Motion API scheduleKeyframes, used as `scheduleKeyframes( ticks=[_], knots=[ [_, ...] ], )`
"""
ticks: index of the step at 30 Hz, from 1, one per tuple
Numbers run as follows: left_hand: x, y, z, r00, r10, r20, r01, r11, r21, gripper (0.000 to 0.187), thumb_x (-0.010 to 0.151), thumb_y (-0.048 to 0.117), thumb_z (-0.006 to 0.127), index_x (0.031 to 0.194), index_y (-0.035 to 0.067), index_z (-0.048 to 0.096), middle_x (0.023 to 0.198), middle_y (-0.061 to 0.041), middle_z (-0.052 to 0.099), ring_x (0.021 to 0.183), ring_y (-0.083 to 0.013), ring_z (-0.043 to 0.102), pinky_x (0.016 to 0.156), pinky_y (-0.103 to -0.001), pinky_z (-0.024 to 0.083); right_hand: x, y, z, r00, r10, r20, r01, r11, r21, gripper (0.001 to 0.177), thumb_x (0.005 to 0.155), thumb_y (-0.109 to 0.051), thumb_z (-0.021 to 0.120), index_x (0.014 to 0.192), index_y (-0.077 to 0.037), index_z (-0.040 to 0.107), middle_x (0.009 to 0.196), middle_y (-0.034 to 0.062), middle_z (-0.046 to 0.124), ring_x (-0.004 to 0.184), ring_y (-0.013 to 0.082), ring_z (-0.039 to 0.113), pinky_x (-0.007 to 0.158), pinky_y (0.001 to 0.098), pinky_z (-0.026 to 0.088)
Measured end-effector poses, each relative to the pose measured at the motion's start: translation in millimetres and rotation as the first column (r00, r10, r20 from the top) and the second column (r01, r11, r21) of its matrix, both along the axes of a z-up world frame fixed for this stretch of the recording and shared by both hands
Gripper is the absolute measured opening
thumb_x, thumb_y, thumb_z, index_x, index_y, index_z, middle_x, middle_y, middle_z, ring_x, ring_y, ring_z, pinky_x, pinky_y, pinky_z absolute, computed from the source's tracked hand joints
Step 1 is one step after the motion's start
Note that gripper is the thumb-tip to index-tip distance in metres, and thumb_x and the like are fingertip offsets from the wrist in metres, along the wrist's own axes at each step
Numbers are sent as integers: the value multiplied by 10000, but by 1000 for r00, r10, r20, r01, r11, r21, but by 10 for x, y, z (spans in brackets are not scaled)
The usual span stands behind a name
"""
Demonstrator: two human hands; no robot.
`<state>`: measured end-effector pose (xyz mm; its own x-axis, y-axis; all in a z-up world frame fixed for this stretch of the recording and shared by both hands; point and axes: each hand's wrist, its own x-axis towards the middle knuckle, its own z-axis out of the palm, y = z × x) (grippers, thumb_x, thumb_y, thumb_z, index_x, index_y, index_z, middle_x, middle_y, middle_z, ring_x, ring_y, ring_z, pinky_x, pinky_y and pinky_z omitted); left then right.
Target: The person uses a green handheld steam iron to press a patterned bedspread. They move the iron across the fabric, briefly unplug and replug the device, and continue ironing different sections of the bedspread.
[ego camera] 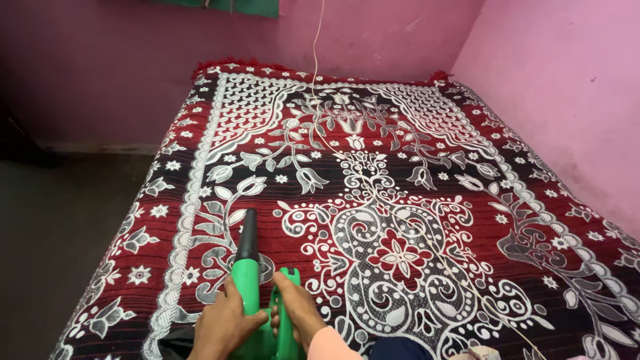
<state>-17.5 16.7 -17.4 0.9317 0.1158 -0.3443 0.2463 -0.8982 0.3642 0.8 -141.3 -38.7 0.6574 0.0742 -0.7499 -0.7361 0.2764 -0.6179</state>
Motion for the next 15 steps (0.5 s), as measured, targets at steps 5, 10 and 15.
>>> scheduleKeyframes(
  ticks=[5, 10, 15],
  knots=[
    [6, -7, -3, 999, -18, 44, 18, 1000, -1, 1205, 693, 584, 793, 1558, 14, 177, 1272, -269, 623, 1145, -426, 679, 981, -489, 562, 8, 3, -36, 1000, -14, -16, 14, 1000, -16, 453, 900, -541, 685, 964, -109, 567, 655, 38, 526, 459, 155, 481, 449, 342, 432],
    [-4, 7, -53, 999, -24, 47, 24, 1000, -1, 1210, 682, 582, 791, 1563, 22, 179, 1258, -256, 633, 1137, -424, 682, 975, -487, 566, 10, -19, -159, 1000, -7, -9, 7, 1000, 1, 465, 897, -558, 674, 946, -112, 554, 652, 38, 525, 457, 162, 483, 447, 349, 433],
    [5, -18, -122, 996, -17, 90, 19, 1000, -15, 1293, 659, 692, 796, 1555, 6, 166, 1229, -250, 636, 1127, -400, 686, 966, -488, 564, 76, -71, -300, 1000, 8, -30, -7, 999, 51, 501, 895, -596, 677, 952, -119, 534, 657, 41, 521, 468, 170, 480, 463, 348, 426]
  ],
)
